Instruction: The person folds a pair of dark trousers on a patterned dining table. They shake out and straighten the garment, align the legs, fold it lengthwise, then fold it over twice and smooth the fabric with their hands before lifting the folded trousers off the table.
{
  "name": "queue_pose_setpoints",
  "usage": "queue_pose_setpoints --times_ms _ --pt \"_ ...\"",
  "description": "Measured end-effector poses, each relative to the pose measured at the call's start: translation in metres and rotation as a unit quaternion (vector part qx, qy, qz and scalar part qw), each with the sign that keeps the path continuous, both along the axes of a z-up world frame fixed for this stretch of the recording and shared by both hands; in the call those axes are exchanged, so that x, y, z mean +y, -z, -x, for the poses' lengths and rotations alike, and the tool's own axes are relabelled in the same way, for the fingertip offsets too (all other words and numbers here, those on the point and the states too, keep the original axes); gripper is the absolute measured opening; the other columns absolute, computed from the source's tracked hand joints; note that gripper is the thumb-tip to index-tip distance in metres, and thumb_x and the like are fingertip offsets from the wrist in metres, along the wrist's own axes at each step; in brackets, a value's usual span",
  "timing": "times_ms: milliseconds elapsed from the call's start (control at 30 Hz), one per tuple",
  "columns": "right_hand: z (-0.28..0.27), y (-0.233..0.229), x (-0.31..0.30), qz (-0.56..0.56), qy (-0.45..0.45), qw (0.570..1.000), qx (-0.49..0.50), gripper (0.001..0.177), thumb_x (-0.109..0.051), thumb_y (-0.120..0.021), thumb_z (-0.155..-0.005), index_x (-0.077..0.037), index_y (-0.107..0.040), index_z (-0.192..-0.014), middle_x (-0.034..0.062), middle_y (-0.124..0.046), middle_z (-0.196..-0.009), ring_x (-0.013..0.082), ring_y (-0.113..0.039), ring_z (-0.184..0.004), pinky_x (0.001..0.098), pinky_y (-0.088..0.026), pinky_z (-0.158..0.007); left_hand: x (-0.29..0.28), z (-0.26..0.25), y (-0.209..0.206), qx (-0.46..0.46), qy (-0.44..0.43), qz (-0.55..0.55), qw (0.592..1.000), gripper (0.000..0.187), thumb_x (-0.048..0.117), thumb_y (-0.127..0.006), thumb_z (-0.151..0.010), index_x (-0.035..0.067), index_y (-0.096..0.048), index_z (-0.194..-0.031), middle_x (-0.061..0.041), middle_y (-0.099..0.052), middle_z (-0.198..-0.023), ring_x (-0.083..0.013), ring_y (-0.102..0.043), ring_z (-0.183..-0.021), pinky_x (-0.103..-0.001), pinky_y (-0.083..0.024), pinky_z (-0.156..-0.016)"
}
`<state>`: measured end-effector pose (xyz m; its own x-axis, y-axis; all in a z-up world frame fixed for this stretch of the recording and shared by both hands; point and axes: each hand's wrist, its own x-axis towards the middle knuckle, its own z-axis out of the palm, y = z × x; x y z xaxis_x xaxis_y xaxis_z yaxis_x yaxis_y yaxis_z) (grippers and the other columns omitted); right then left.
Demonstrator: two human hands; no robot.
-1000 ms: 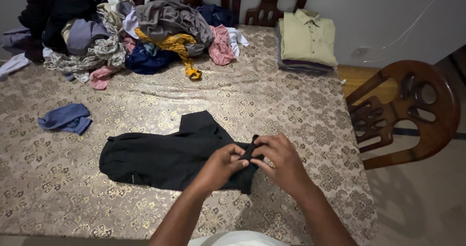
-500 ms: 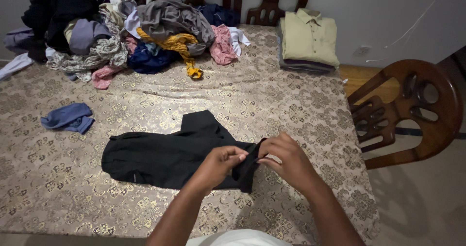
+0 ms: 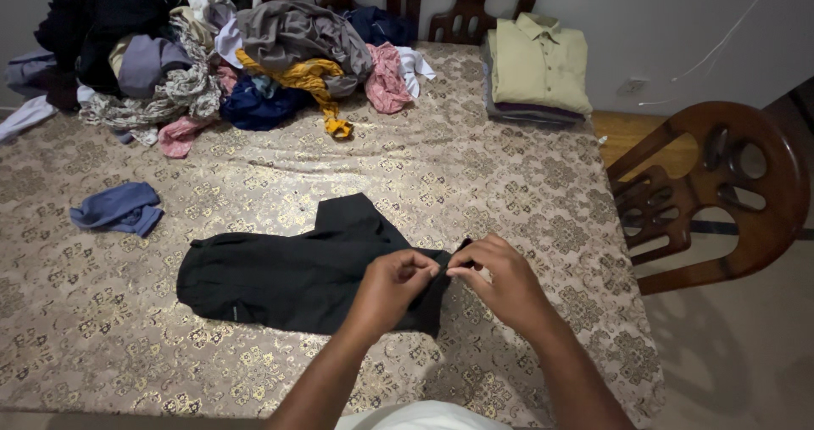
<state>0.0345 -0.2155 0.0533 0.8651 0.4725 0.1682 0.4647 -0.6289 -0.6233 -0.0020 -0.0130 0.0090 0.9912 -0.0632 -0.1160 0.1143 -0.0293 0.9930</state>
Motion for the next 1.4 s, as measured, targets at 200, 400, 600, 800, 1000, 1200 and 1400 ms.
queue_pose_setpoints --times_ms 200,400,600,800,1000,1200,1400 --pt "-0.002 0.002 0.000 -0.026 -0.001 1.000 -0.018 0.017 -0.023 -0.081 -0.080 -0.012 -0.078 -0.092 0.0006 -0.076 -0.090 0.0167 -0.066 -0.090 0.0355 -0.053 -0.082 -0.007 0.003 -0.010 -0.017 -0.033 -0.067 0.997 0.012 0.009 -0.076 -0.089 -0.001 -0.077 -0.096 -0.004 -0.079 -0.082 -0.0048 -0.069 -0.073 -0.023 -0.055 -0.064" --pt "-0.007 0.006 -0.001 -0.018 -0.007 0.999 -0.040 0.017 -0.024 -0.082 -0.079 -0.013 -0.078 -0.091 0.0008 -0.076 -0.090 0.0172 -0.066 -0.091 0.0361 -0.052 -0.082 -0.013 0.003 -0.023 -0.029 -0.047 -0.125 0.991 0.012 0.010 -0.077 -0.087 0.001 -0.078 -0.095 -0.008 -0.080 -0.082 -0.0079 -0.074 -0.071 -0.024 -0.057 -0.063" --pt "-0.007 0.002 -0.004 -0.026 -0.018 0.998 -0.052 0.017 -0.022 -0.082 -0.078 -0.012 -0.078 -0.092 0.0009 -0.076 -0.090 0.0185 -0.065 -0.089 0.0367 -0.052 -0.081 -0.014 0.004 -0.027 -0.032 -0.040 -0.130 0.990 0.013 0.010 -0.076 -0.087 0.002 -0.078 -0.098 -0.008 -0.081 -0.083 -0.0085 -0.075 -0.073 -0.025 -0.058 -0.063" --pt "-0.005 0.000 -0.006 -0.037 -0.020 0.997 -0.059 0.017 -0.019 -0.083 -0.077 -0.011 -0.078 -0.091 0.0013 -0.076 -0.090 0.0191 -0.065 -0.088 0.0365 -0.052 -0.080 -0.017 0.009 -0.024 -0.050 -0.049 -0.117 0.991 0.014 0.009 -0.076 -0.087 0.001 -0.078 -0.098 -0.007 -0.081 -0.084 -0.0080 -0.076 -0.074 -0.024 -0.058 -0.065" --pt "-0.002 0.001 -0.006 -0.048 -0.020 0.997 -0.060 0.016 -0.017 -0.083 -0.078 -0.011 -0.078 -0.092 0.0015 -0.076 -0.091 0.0191 -0.066 -0.090 0.0367 -0.052 -0.083 -0.017 0.012 -0.027 -0.058 -0.048 -0.113 0.991 0.014 0.011 -0.076 -0.089 0.001 -0.078 -0.099 -0.006 -0.081 -0.083 -0.0065 -0.074 -0.074 -0.025 -0.057 -0.064" --pt "0.004 -0.002 0.005 -0.079 0.021 0.991 -0.110 0.044 -0.020 -0.090 -0.069 -0.009 -0.068 -0.106 0.0089 -0.063 -0.119 0.0241 -0.062 -0.115 0.0380 -0.053 -0.096 -0.013 0.015 -0.030 -0.050 -0.038 -0.105 0.993 0.018 0.013 -0.084 -0.083 0.002 -0.074 -0.094 -0.006 -0.080 -0.082 -0.0058 -0.071 -0.073 -0.024 -0.057 -0.065" --pt "0.005 -0.007 0.015 -0.107 0.077 0.986 -0.102 0.063 -0.026 -0.092 -0.065 -0.008 -0.063 -0.117 0.0126 -0.059 -0.128 0.0244 -0.062 -0.109 0.0372 -0.055 -0.089 0.007 0.011 -0.020 -0.059 -0.035 -0.129 0.989 0.014 0.012 -0.081 -0.084 0.003 -0.074 -0.093 -0.004 -0.080 -0.084 -0.0062 -0.073 -0.076 -0.026 -0.059 -0.070"
